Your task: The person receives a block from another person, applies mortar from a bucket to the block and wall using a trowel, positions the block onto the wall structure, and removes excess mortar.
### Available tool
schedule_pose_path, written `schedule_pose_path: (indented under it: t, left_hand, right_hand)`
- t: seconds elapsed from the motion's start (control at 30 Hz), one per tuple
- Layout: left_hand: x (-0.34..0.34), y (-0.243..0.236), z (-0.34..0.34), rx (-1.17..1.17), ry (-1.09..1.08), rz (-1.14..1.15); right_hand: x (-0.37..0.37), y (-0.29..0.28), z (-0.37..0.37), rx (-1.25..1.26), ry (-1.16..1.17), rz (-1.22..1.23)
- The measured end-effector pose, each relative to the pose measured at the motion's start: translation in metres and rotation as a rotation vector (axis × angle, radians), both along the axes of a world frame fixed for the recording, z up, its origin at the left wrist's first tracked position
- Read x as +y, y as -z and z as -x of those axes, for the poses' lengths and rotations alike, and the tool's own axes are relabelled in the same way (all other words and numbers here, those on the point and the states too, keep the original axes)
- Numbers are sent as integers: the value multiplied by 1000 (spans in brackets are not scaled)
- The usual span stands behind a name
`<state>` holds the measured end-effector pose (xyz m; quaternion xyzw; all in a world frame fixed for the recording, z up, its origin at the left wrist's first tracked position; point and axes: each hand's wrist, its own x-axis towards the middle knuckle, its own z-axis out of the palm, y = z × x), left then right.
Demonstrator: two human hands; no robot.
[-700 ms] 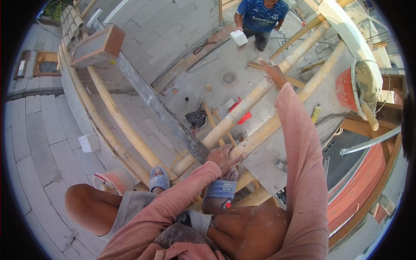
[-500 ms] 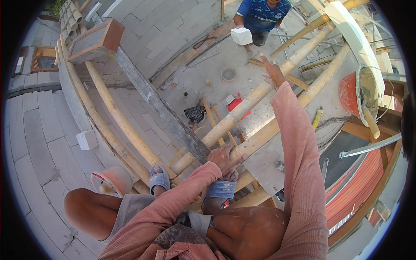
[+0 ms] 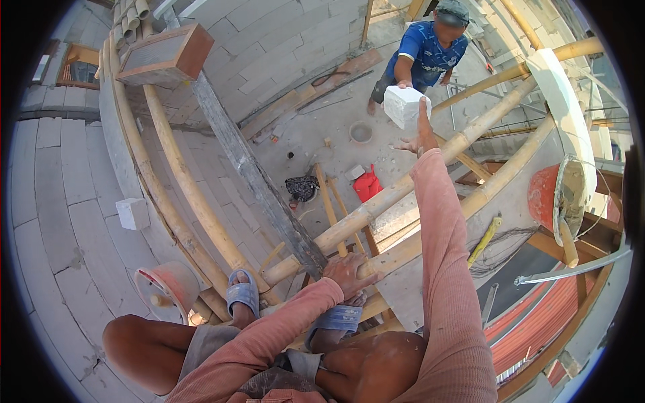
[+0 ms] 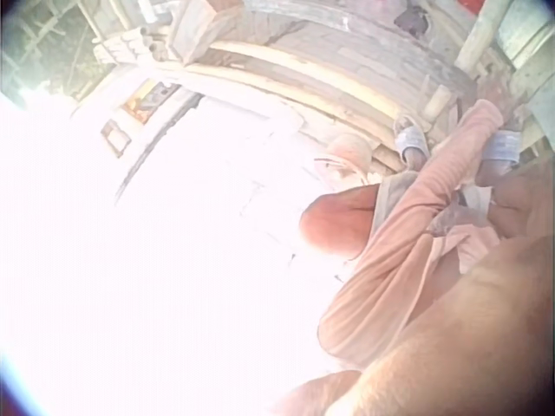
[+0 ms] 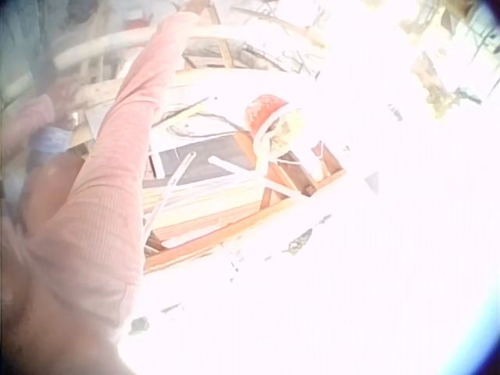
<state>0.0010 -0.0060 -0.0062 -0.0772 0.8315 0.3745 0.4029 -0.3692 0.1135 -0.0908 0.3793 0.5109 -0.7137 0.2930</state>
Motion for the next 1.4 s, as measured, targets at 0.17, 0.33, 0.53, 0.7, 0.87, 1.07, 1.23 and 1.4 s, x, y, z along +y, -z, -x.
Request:
schedule_pose_path:
  t: [0.17,0.33,0.53,0.7,0.87,1.07,1.23,1.4]
  left_hand:
    - [4,4,2,0,11,-13]
    - [4,2,2,9,18,16]
    - [6,-1,-1,76,40,13]
    - [5,13,-9,126,15,-24]
    - [2,24,-12,154,-15,-40]
    - [12,30,-8,183,-59,-105]
    - [10,32,-9,254,-29,-131]
    - [11,52,-10,319,-26,-148]
  right_hand:
    - [-1,-1,2,92,-8,109]
    - [13,-24,-14,20,82,-150]
    - [88,-139,-51,462,-28,-269]
    - [146,-262,-112,823,-53,-183]
    - [177,-404,-197,887,113,-403]
    - [236,-560,-290,726,137,-1003]
    - [298,-635,-354,582,188,-1342]
    - [333,-659,-396,470,213,-1460]
